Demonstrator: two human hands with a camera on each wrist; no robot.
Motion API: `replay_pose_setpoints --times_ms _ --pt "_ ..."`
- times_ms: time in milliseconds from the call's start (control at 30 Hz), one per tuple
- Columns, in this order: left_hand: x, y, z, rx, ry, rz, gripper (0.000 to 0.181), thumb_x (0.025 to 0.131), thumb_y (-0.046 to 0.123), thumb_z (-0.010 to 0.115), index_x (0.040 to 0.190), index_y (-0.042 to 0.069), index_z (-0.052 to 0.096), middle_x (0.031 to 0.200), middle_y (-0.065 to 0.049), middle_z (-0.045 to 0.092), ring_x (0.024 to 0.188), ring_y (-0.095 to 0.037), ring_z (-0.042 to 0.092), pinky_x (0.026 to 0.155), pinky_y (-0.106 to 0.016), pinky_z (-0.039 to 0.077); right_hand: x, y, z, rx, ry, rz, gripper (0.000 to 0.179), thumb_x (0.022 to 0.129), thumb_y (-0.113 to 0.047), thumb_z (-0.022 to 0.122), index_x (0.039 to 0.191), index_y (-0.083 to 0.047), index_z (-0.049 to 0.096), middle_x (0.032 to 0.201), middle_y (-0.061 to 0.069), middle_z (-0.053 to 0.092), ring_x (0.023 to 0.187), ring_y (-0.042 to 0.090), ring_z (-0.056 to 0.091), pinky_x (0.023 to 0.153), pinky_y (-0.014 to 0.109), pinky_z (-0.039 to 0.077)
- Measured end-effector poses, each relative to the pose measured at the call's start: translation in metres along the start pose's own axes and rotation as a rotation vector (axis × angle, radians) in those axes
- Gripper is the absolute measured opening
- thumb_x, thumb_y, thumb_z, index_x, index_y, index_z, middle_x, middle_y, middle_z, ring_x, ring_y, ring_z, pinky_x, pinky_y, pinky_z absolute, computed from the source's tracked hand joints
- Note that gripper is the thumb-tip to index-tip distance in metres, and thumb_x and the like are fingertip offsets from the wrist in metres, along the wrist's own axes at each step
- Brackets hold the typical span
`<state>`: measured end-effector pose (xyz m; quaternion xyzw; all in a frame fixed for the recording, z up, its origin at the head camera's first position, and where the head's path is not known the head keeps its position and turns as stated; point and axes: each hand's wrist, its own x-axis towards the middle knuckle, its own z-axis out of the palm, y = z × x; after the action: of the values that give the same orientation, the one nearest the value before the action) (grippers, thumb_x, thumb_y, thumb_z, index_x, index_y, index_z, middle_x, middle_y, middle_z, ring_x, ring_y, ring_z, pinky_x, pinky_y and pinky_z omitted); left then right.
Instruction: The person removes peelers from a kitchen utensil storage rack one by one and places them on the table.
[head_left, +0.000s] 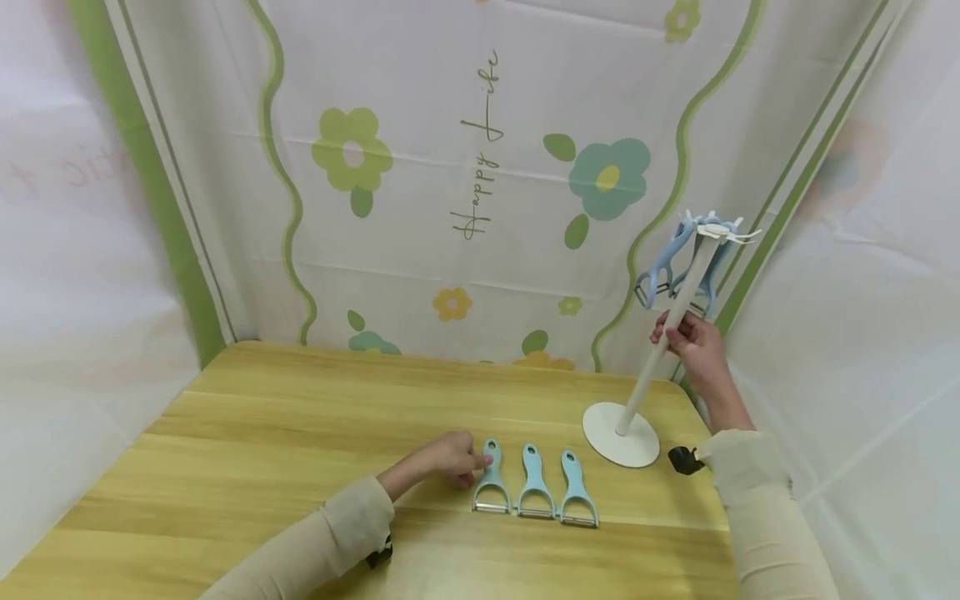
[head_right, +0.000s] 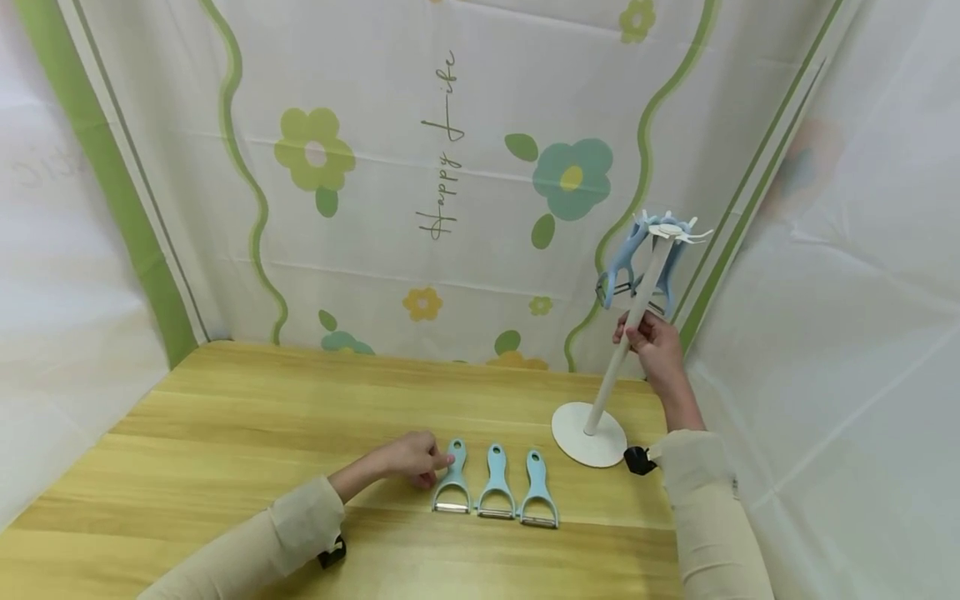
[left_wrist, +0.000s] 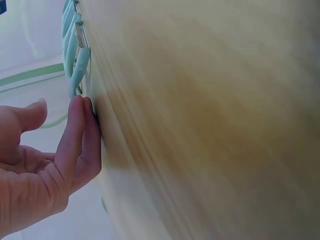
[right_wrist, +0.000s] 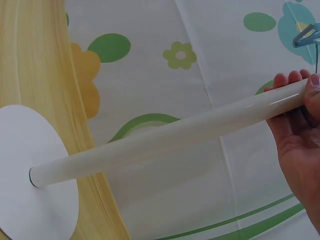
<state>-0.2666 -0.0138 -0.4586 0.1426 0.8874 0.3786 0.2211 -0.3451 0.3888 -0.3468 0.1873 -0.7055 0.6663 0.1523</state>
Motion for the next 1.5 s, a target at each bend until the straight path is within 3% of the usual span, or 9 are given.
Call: replay_pose_setpoints --times_ms 133,300,467,533,700,867,1167,1300,1500 --pt "0.002 0.000 -0.005 0.015 -0.030 0.001 0.049 0.100 0.026 0.060 0.056 0.013 0.044 0.068 -0.009 0.071 0.058 -0.017 0.068 0.058 -0.027 0.058 0.000 -0.005 0.002 -0.068 0.027 -0.013 0.017 0.100 -0.005 0.056 0.109 0.010 0.060 0.085 -0.008 0.073 0.079 0.004 0.072 0.073 0.016 0.057" --pt "0.003 0.004 -0.015 0.051 -0.063 0.006 0.044 0.102 0.027 0.058 0.064 0.003 0.059 0.070 -0.011 0.071 0.061 -0.021 0.070 0.061 -0.030 0.059 -0.005 -0.018 0.018 -0.512 0.206 0.039 0.034 0.098 -0.021 0.064 0.110 0.011 0.066 0.072 -0.031 0.062 0.069 -0.011 0.061 0.062 0.008 0.050" --pt "0.003 0.007 -0.019 0.059 -0.065 -0.002 0.039 0.102 0.029 0.058 0.082 -0.003 0.068 0.074 -0.013 0.071 0.065 -0.023 0.069 0.065 -0.032 0.060 -0.005 -0.023 0.033 -0.734 0.361 0.110 0.025 0.097 -0.020 0.065 0.101 0.003 0.074 0.074 -0.005 0.072 0.060 -0.011 0.051 0.054 0.011 0.042" --pt "0.003 0.007 -0.019 0.052 -0.074 0.004 0.039 0.101 0.029 0.058 0.083 -0.004 0.067 0.075 -0.013 0.071 0.066 -0.023 0.069 0.066 -0.032 0.059 -0.004 -0.023 0.035 -0.734 0.374 0.140 0.024 0.099 -0.018 0.062 0.103 0.003 0.073 0.083 0.008 0.075 0.062 -0.009 0.053 0.055 0.011 0.043" --pt "0.003 0.003 -0.019 0.044 -0.083 0.013 0.038 0.102 0.029 0.058 0.084 -0.003 0.067 0.077 -0.012 0.070 0.067 -0.022 0.069 0.067 -0.031 0.060 -0.005 -0.024 0.029 -0.709 0.320 0.177 0.027 0.101 -0.019 0.057 0.106 0.004 0.069 0.075 -0.009 0.071 0.067 -0.010 0.056 0.059 0.011 0.045" --pt "0.004 0.000 -0.022 0.071 -0.072 0.012 0.039 0.102 0.031 0.057 0.084 -0.002 0.069 0.075 -0.011 0.071 0.065 -0.021 0.068 0.065 -0.030 0.058 -0.003 -0.025 0.016 -0.617 0.186 0.150 0.031 0.103 -0.022 0.055 0.109 0.008 0.064 0.072 -0.025 0.064 0.070 -0.009 0.061 0.062 0.013 0.049" --pt "0.004 0.005 -0.028 0.064 -0.087 0.073 0.036 0.102 0.028 0.058 0.092 -0.005 0.070 0.076 -0.016 0.072 0.062 -0.020 0.064 0.063 -0.029 0.054 0.000 -0.019 -0.004 -0.412 -0.050 0.104 0.035 0.104 -0.017 0.052 0.114 0.016 0.055 0.082 -0.017 0.069 0.081 -0.002 0.067 0.073 0.015 0.055" --pt "0.010 0.009 -0.030 0.057 -0.059 0.160 0.033 0.102 0.026 0.058 0.104 -0.006 0.067 0.082 -0.019 0.071 0.064 -0.017 0.062 0.060 -0.026 0.051 0.001 -0.015 -0.007 -0.368 -0.110 0.067 0.034 0.104 -0.016 0.053 0.110 0.017 0.056 0.083 -0.014 0.071 0.084 0.001 0.068 0.075 0.016 0.057" --pt "0.024 0.037 -0.031 0.076 -0.010 0.415 0.027 0.103 0.020 0.055 0.117 -0.002 0.063 0.102 -0.016 0.072 0.090 -0.026 0.071 0.073 -0.025 0.056 0.002 -0.012 -0.009 -0.322 -0.136 0.067 0.029 0.104 -0.017 0.053 0.106 0.011 0.059 0.085 -0.012 0.072 0.086 0.003 0.069 0.077 0.016 0.057"
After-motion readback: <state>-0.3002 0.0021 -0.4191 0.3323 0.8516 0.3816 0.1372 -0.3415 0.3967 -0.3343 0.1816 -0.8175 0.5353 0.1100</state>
